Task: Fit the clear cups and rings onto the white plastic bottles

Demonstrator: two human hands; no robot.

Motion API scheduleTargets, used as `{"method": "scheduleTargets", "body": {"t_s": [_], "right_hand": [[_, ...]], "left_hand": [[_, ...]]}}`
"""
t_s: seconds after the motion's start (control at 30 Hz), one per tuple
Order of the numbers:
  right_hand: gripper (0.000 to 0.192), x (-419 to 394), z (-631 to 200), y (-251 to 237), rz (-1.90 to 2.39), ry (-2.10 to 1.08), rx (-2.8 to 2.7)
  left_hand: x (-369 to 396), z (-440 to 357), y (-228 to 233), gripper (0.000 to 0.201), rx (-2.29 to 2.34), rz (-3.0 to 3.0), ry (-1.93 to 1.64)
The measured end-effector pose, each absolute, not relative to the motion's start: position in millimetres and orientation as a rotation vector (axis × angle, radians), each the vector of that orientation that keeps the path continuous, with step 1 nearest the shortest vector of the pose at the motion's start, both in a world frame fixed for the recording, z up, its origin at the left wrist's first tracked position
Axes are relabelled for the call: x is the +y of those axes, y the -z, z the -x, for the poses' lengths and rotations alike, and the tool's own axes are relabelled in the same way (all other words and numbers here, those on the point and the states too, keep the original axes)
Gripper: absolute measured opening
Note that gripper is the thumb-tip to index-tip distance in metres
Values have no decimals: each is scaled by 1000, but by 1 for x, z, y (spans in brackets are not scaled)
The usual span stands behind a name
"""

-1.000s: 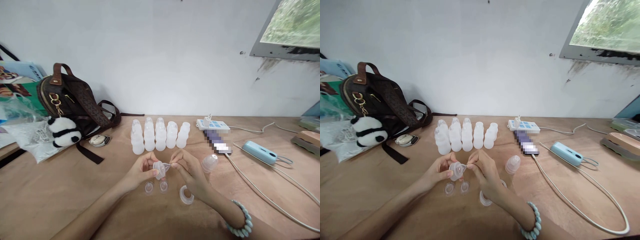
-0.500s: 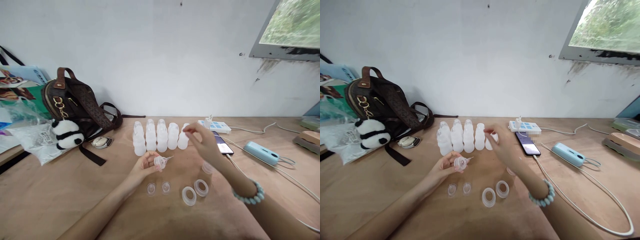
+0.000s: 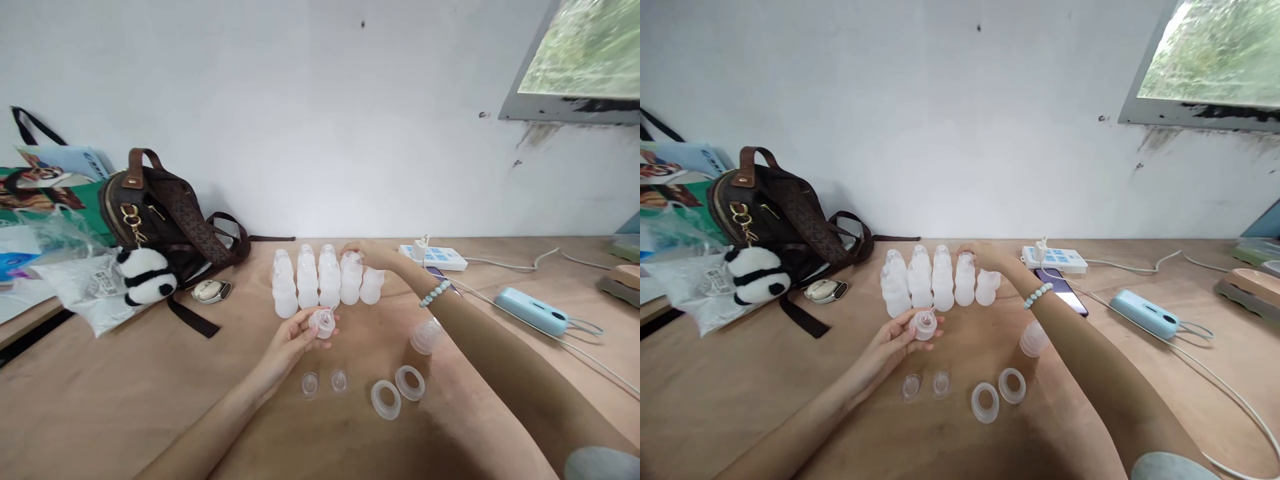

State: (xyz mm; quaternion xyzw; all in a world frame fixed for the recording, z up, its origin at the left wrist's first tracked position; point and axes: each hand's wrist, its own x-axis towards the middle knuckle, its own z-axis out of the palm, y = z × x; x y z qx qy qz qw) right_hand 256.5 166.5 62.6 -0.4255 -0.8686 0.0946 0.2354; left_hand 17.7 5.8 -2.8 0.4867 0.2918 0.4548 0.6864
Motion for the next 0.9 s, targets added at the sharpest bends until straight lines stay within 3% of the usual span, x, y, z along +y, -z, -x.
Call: {"method": "scheduleTargets", "body": {"t_s": [0.07,0.2,0.33,0.5,0.67,0.9], "right_hand": [[18,166,-263,-66,1209,-218,-2285],[33,143,-290,-88,1282,-35,-1942],[33,79,-302,-100,1055,65,-1532],[27,8,-272,-65,1009,-207,-1769],[27,-3,-242,-17,882,-605,-1870],[40,-9,-241,-15,857,-344,-1969]], "left_hand": [[6,-17,3,46,670,-1101,-1025],[7,-16,2,50,724,-1115,-1085],[5,-18,-3,44,679,-1102,-1146],[1,-20,-3,48,489,-989,-1119],[-2,-21,2,54,383,-922,-953],[-6,-24,-3,48,516,-1011,-962]]}}
